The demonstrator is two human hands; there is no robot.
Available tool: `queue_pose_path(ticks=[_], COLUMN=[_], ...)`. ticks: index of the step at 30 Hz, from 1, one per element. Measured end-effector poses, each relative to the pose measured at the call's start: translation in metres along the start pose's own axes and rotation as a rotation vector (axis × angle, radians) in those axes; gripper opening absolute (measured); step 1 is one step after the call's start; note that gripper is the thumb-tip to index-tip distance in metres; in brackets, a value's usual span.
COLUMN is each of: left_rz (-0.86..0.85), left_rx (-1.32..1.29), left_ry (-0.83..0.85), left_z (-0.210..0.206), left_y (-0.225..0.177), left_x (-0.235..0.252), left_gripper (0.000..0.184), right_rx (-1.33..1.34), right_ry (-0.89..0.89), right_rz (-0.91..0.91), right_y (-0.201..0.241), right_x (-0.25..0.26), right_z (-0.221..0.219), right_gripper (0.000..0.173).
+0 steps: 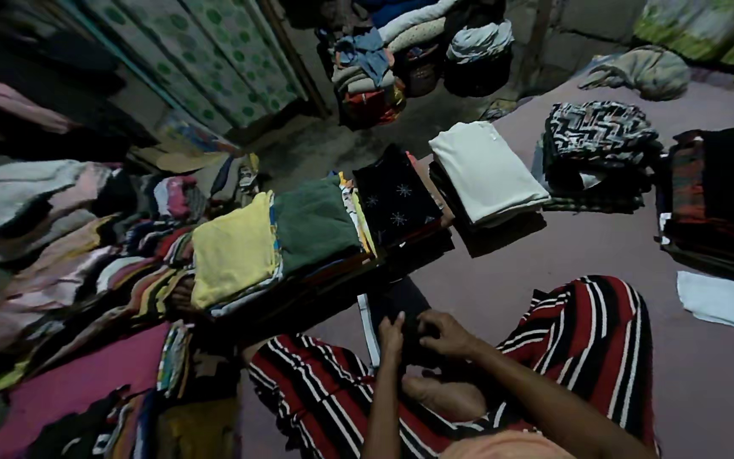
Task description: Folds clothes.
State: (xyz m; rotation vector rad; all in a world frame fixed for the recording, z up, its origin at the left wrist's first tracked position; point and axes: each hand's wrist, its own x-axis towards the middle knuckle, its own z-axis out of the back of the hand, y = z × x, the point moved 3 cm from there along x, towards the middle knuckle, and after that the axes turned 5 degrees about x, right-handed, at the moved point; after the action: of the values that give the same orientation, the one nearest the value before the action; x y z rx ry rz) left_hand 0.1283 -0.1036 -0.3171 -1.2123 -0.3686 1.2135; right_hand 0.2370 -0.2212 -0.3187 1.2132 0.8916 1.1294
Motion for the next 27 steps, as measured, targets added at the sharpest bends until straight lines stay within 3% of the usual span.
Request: queue_pose_path(ticks=[2,5,8,12,15,18,21,24,27], left_rz=[-0.051,-0.131,-0.181,-0.267,-0.323,-0.325,-0.224,-0.002,0.105], left_rx=[0.032,0.005,-0.097,-0.340,-0.567,-0.633,-0.577,-0.283,0.306], left_ry=[-0.004,0.025,0.012,-0.019,0.006,0.042,0.042,0.075,0.139], left_z=[0.009,0.016,0.013,0.006,-0.001,-0.005,-0.006,-0.001,0.009], left_y=[-0.025,-0.069,-0.105,-0.147,-0.162,-0.144,-0.094,-0.024,0.016], left_x=[-0.008,-0.026,-0.040,-0.062,-0.076,-0.075,-0.050,-0.020,-0.007], left_gripper=[0.037,0.033,0.029,0.015,0.010,0.011,0.016,0.029,0.055], right_rx=[0.196,0.598,0.952,0.730,0.966,1.223,1.266,1.284,1.209], right_ry=[-0.243,-0.522,-0.527,-0.274,-0.485,-0.908,-1.237,-1.236,-1.178], right_rz=[-0.216,-0.678,-0.957,-0.794,-0.748,-0.669,-0.589,-0.689,-0.784], right_y=[0.004,-0.002,-0.014,-0.001,0.011,0.012,-0.008,-0.022,-0.029], right_x=[-0.002,-0.010,-0.035,-0.064,-0.077,-0.075,-0.063,-0.061,-0.060], right_z=[0.019,0.037,0.020,-0.009,-0.007,0.008,0.032,0.048,0.046], right_gripper=[0.027,0.034,0.036,0.020,0.022,0.034,0.050,0.071,0.067])
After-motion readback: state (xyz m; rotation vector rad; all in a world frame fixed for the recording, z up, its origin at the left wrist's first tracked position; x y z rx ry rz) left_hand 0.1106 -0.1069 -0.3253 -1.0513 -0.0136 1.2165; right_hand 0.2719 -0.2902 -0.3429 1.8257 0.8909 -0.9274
